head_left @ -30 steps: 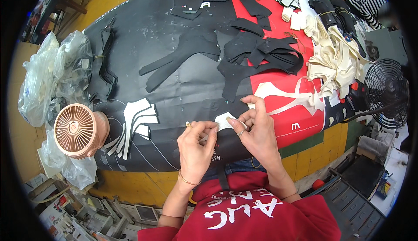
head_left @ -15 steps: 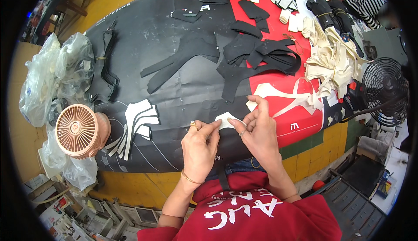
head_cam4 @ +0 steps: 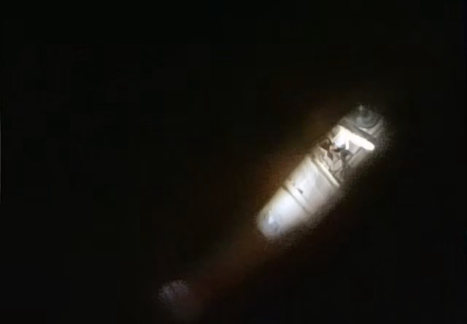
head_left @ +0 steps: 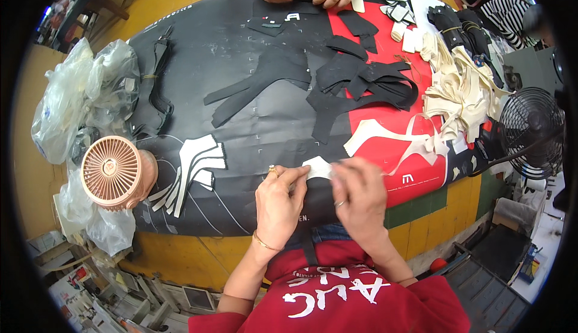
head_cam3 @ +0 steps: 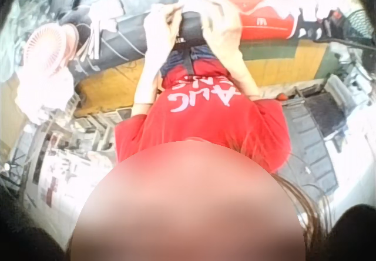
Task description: The person assembles gloves by hand at a workbench, repeatedly picking up black and white fabric pieces, aligning and folding them, and placing them into piles. The person handles multiple glove components one at a time and organizes them on the table.
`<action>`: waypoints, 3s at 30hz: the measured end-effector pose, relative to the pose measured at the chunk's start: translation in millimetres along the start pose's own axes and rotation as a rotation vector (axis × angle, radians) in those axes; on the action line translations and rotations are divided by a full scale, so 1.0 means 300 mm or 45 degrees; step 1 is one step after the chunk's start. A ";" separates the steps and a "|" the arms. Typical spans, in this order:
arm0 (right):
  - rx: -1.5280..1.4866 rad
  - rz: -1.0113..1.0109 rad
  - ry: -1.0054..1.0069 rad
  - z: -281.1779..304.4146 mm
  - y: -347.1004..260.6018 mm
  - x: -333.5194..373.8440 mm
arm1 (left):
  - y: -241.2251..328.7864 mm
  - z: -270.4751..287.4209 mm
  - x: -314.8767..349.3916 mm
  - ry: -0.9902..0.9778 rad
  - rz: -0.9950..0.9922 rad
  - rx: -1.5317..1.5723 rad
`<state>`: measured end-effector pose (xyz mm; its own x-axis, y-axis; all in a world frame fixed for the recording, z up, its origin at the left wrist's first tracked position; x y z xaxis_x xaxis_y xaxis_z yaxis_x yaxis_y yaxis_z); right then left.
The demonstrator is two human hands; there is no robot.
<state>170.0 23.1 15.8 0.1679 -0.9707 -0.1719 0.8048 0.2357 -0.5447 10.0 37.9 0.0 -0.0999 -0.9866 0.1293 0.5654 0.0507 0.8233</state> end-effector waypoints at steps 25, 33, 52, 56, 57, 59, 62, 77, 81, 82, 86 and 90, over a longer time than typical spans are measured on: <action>0.067 0.305 -0.418 -0.154 -0.027 0.059 | -0.211 0.192 0.301 0.324 0.733 0.581; 0.070 0.298 -0.426 -0.156 -0.029 0.059 | -0.191 0.152 0.312 0.557 0.589 0.424; -0.022 0.303 -0.383 -0.159 -0.032 0.067 | -0.143 0.201 0.322 0.400 0.571 -0.256; -0.037 0.306 -0.370 -0.157 -0.029 0.064 | -0.115 0.196 0.332 0.491 0.245 -0.336; -0.050 0.314 -0.365 -0.155 -0.032 0.064 | -0.124 0.187 0.337 0.500 0.266 -0.293; -0.027 0.311 -0.366 -0.151 -0.040 0.061 | -0.147 0.167 0.336 0.511 0.325 -0.217; 0.106 0.257 -0.333 -0.141 -0.072 0.072 | -0.158 0.147 0.324 0.570 0.245 -0.276; -0.293 0.357 -0.395 -0.267 -0.258 -0.124 | -0.169 0.153 0.261 0.580 0.112 -0.487; -0.215 0.377 -0.519 -0.289 -0.252 -0.148 | -0.163 0.139 0.260 0.554 0.074 -0.618; -0.195 0.382 -0.545 -0.292 -0.251 -0.148 | -0.161 0.137 0.260 0.551 0.054 -0.663; -0.170 0.390 -0.574 -0.293 -0.253 -0.153 | -0.163 0.139 0.264 0.468 0.061 -0.792; -0.221 0.372 -0.574 -0.279 -0.254 -0.165 | -0.160 0.147 0.266 0.454 0.034 -0.846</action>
<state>52.7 57.3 -3.0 0.6271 -0.7789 0.0114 0.5896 0.4650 -0.6605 -61.1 -36.3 -4.8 0.1284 -0.9825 -0.1353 0.9501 0.0827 0.3008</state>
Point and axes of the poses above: each hand's wrist, its own x-axis away from the middle knuckle, its own z-axis out of the back of the hand, y = z × x, the point moved 4 cm from there along -x, towards the middle knuckle, and after that the axes turned 7 degrees about -y, right-handed, at the moved point
